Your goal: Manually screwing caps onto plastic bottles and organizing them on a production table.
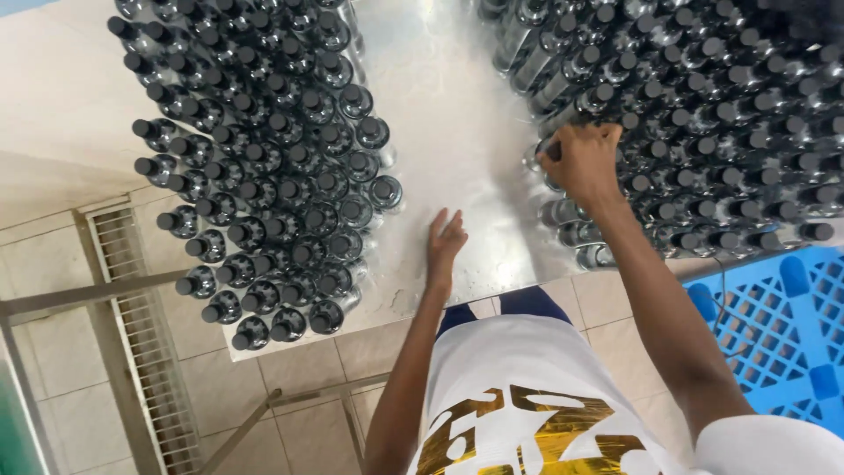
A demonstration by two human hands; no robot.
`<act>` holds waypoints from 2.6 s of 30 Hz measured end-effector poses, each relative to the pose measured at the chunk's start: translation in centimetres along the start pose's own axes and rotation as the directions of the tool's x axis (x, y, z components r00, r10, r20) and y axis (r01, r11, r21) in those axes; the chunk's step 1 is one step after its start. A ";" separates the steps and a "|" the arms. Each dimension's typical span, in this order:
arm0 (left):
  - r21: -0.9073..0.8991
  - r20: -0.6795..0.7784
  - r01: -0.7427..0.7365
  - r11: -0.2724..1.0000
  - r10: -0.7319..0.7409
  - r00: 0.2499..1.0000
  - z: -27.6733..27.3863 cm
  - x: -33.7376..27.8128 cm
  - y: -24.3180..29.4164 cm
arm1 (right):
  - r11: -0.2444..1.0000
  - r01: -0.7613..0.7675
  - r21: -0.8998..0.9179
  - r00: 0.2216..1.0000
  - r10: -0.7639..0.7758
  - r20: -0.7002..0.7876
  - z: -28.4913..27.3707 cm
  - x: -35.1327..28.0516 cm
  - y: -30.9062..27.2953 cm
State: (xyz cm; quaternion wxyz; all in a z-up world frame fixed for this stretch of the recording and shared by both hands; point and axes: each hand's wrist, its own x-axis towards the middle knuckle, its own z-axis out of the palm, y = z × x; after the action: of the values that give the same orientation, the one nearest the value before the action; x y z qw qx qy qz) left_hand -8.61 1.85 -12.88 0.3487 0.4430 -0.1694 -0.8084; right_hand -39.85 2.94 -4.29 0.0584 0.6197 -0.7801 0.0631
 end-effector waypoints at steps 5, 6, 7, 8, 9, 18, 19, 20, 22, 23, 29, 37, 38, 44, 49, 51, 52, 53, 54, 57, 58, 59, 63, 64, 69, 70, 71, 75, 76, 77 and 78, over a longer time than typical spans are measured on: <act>0.787 0.441 -0.499 0.364 0.235 0.866 4.1 -5.2 3.5 | 0.944 0.072 0.322 0.990 -0.107 0.092 -10.6 -1.3 -7.7; 0.794 0.430 -0.488 0.362 0.231 0.873 4.2 -5.4 4.0 | 0.940 0.070 0.333 0.989 -0.109 0.100 -11.8 -1.1 -8.4; 0.823 0.456 -0.501 0.268 0.213 0.864 4.4 -5.6 4.5 | 0.881 0.030 0.473 0.971 -0.138 0.194 -13.1 -0.9 -9.1; 0.835 0.493 -0.524 0.166 0.195 0.848 5.0 -5.2 5.2 | 0.805 -0.022 0.593 0.948 -0.172 0.268 -14.4 -0.3 -9.5; 0.835 0.497 -0.526 0.158 0.193 0.846 4.7 -5.4 6.5 | 0.802 -0.023 0.597 0.950 -0.168 0.263 -13.8 0.1 -9.9; 0.906 -0.064 0.123 0.405 -0.156 0.986 -6.7 0.4 1.9 | 0.738 -0.256 0.624 0.897 -0.060 0.439 -4.7 -1.6 -9.8; 0.900 -0.067 0.128 0.417 -0.157 0.985 -7.4 0.4 1.4 | 0.760 -0.251 0.600 0.877 -0.084 0.473 -4.4 -2.0 -9.8; 0.893 -0.070 0.134 0.429 -0.163 0.984 -8.0 0.3 0.8 | 0.780 -0.250 0.574 0.854 -0.102 0.510 -4.2 -2.6 -9.7; 0.873 -0.053 0.133 0.470 -0.180 0.982 -7.2 -1.0 1.7 | 0.839 -0.177 0.515 0.843 -0.141 0.518 -3.2 -3.5 -9.2; 0.850 -0.031 0.125 0.512 -0.189 0.981 -6.7 -1.5 2.2 | 0.887 -0.093 0.452 0.834 -0.179 0.522 -2.8 -3.8 -8.9; 0.844 0.026 0.077 0.531 -0.183 0.983 -5.3 -2.3 2.8 | 0.927 0.073 0.367 0.784 -0.281 0.554 -2.2 -3.7 -9.9; 0.794 0.188 -0.044 0.606 -0.177 0.966 -1.9 -5.2 6.5 | 0.892 0.132 0.432 0.726 -0.384 0.571 -9.4 -0.2 -12.1; 0.760 0.245 -0.071 0.646 -0.183 0.952 -1.1 -6.1 7.3 | 0.872 0.138 0.469 0.699 -0.421 0.578 -11.6 0.5 -12.6; 0.631 0.560 -0.264 0.729 -0.193 0.806 -0.7 -8.5 10.0 | 0.743 0.134 0.656 0.597 -0.589 0.545 -17.0 1.4 -11.1; 0.767 0.528 -0.300 0.567 -0.292 0.798 0.3 -9.6 11.5 | 0.831 0.059 0.553 0.546 -0.491 0.679 -12.0 -1.1 -8.6; 0.824 0.500 -0.336 0.457 -0.305 0.811 1.9 -10.7 13.1 | 0.831 -0.072 0.551 0.567 -0.421 0.708 -9.5 -3.0 -8.2; 0.886 0.445 -0.370 0.281 -0.290 0.847 2.5 -10.9 13.6 | 0.798 -0.381 0.467 0.533 -0.223 0.816 -8.5 -3.5 -8.4; 0.919 0.394 -0.383 0.094 -0.262 0.881 3.1 -11.1 14.0 | 0.677 -0.652 0.342 0.430 -0.041 0.902 -7.5 -4.0 -8.5; 0.921 0.390 -0.378 0.098 -0.256 0.884 3.2 -11.3 13.9 | 0.682 -0.646 0.342 0.429 -0.046 0.902 -7.0 -4.5 -8.3; 0.934 0.347 -0.356 0.014 -0.268 0.899 3.1 -11.9 14.2 | 0.610 -0.743 0.276 0.304 -0.060 0.951 -8.4 -4.9 -8.8; 0.927 0.374 -0.355 0.117 -0.292 0.880 3.0 -12.3 14.5 | 0.744 -0.545 0.386 0.473 -0.106 0.875 -11.0 -4.5 -9.6; 0.911 0.405 -0.349 0.220 -0.310 0.860 2.9 -12.6 14.9 | 0.836 -0.308 0.455 0.612 -0.192 0.767 -13.6 -4.1 -10.4; 0.757 0.574 -0.352 0.550 -0.302 0.761 0.7 -11.8 14.6 | 0.817 0.412 0.404 0.724 -0.563 0.398 -12.5 -4.7 -9.4; 0.657 0.682 -0.297 0.693 -0.378 0.626 0.2 -11.7 14.2 | 0.644 0.695 0.320 0.663 -0.746 0.063 -12.6 -4.5 -9.6; 0.479 0.874 -0.024 0.878 -0.474 0.111 2.2 -11.6 13.8 | 0.201 0.975 0.089 0.220 -0.894 -0.390 -16.0 -3.7 -11.8; 0.419 0.908 0.050 0.906 -0.417 -0.046 1.8 -10.9 12.8 | 0.126 0.991 0.054 0.137 -0.885 -0.445 -16.8 -3.4 -12.6; 0.368 0.920 0.134 0.920 -0.339 -0.197 1.6 -10.3 11.7 | 0.052 0.999 0.015 0.052 -0.867 -0.496 -17.6 -3.0 -13.4; 0.381 0.915 0.203 0.902 -0.336 -0.225 -0.1 -9.9 8.9 | 0.080 0.996 0.030 0.082 -0.797 -0.598 -14.3 -3.5 -13.5; 0.368 0.929 0.241 0.898 -0.344 -0.134 -0.3 -10.0 8.8 | 0.142 0.986 0.091 0.168 -0.802 -0.573 -12.6 -3.5 -13.0; 0.351 0.934 0.277 0.894 -0.354 -0.043 -0.4 -10.2 8.7 | 0.204 0.967 0.149 0.253 -0.802 -0.541 -10.9 -3.6 -12.6; 0.353 0.933 0.275 0.894 -0.357 -0.040 0.4 -10.9 10.5 | 0.204 0.968 0.148 0.252 -0.800 -0.545 -10.2 -3.6 -12.4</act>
State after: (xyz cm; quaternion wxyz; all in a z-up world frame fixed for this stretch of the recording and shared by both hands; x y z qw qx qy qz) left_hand -0.61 2.29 -0.03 -0.0722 -0.1973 -0.2787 -0.9371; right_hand -26.82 5.38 5.51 0.0736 0.9271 -0.2011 0.3077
